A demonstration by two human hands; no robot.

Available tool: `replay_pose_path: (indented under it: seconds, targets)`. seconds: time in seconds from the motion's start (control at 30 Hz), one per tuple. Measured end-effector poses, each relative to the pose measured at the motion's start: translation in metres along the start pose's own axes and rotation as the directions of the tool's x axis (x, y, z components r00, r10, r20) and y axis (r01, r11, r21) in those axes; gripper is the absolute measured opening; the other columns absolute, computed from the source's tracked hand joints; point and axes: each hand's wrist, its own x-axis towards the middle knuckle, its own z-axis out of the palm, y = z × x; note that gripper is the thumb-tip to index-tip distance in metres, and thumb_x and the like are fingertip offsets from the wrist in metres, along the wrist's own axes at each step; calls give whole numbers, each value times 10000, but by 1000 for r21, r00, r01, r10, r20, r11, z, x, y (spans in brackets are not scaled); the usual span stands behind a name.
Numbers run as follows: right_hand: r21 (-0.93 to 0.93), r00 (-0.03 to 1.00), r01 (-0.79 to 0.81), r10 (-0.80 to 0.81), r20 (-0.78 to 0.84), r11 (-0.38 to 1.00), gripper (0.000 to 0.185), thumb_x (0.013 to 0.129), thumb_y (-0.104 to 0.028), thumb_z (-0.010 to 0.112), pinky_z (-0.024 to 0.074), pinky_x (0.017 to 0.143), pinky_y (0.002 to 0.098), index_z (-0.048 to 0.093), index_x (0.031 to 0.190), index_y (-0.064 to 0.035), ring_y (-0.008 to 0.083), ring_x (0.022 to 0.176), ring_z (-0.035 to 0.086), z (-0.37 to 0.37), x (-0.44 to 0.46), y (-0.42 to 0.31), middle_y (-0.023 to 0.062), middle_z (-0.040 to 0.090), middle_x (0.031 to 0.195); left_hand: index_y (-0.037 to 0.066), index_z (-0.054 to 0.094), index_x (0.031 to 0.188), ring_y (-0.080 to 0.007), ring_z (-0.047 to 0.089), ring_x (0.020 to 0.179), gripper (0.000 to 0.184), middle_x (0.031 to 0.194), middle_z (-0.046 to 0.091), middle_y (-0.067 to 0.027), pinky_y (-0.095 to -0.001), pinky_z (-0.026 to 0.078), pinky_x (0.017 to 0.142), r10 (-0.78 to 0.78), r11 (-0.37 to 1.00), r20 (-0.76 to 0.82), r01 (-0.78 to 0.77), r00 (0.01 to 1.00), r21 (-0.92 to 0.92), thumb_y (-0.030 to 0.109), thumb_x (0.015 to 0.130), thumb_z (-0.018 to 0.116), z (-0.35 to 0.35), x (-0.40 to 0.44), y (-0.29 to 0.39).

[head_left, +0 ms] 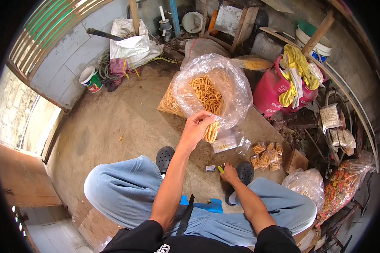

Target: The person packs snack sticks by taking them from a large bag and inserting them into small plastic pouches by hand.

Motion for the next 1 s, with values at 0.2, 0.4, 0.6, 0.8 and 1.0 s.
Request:
replay_pose_path:
  seconds: [0.2, 0.4, 0.6, 0.8, 1.0]
  targets:
    - [175, 988, 143, -132, -76, 974, 558, 773, -240, 683, 520, 821, 425, 450, 1202, 30, 356, 936, 635, -2, 19, 19, 232, 615, 1034, 6, 614, 861, -170, 660, 658, 88, 785, 637, -63, -285, 533, 592, -30, 996, 67, 24, 997, 84, 93, 865, 625, -8, -6, 6]
    - [827, 923, -38, -298, 245, 561, 256, 895, -293, 582, 420, 463, 288, 476, 992, -81, 139, 593, 553, -126, 28, -8, 36, 568, 769, 7, 620, 874, -144, 650, 695, 104, 782, 636, -46, -266, 513, 600, 56, 940, 111, -90, 992, 330, 109, 857, 631, -19, -3, -2]
    - [671, 879, 300, -470, 81, 678, 496, 897, -473, 574, 428, 611, 251, 472, 1181, -79, 105, 720, 555, -273, -61, -79, 33, 577, 863, 8, 629, 875, -80, 582, 727, 125, 800, 635, -20, -243, 474, 671, -1, 834, 224, -123, 974, 537, 130, 852, 637, -20, -6, 2]
    - [114, 784, 621, -615, -81, 776, 590, 882, -479, 583, 468, 768, 354, 515, 1218, 2, 272, 887, 619, -295, -122, -119, 165, 636, 1024, -12, 645, 895, -121, 586, 720, 200, 778, 643, -67, -275, 474, 669, -30, 801, 330, -174, 944, 572, 168, 810, 666, -18, -10, 2]
    - [-5, 808, 587, -587, -58, 809, 529, 854, -429, 632, 463, 812, 372, 555, 1176, -16, 324, 957, 610, -285, -127, -132, 201, 630, 1033, -17, 639, 907, -96, 580, 712, 178, 771, 636, -46, -249, 477, 657, 12, 756, 386, -261, 922, 601, 137, 818, 641, -16, -12, 2]
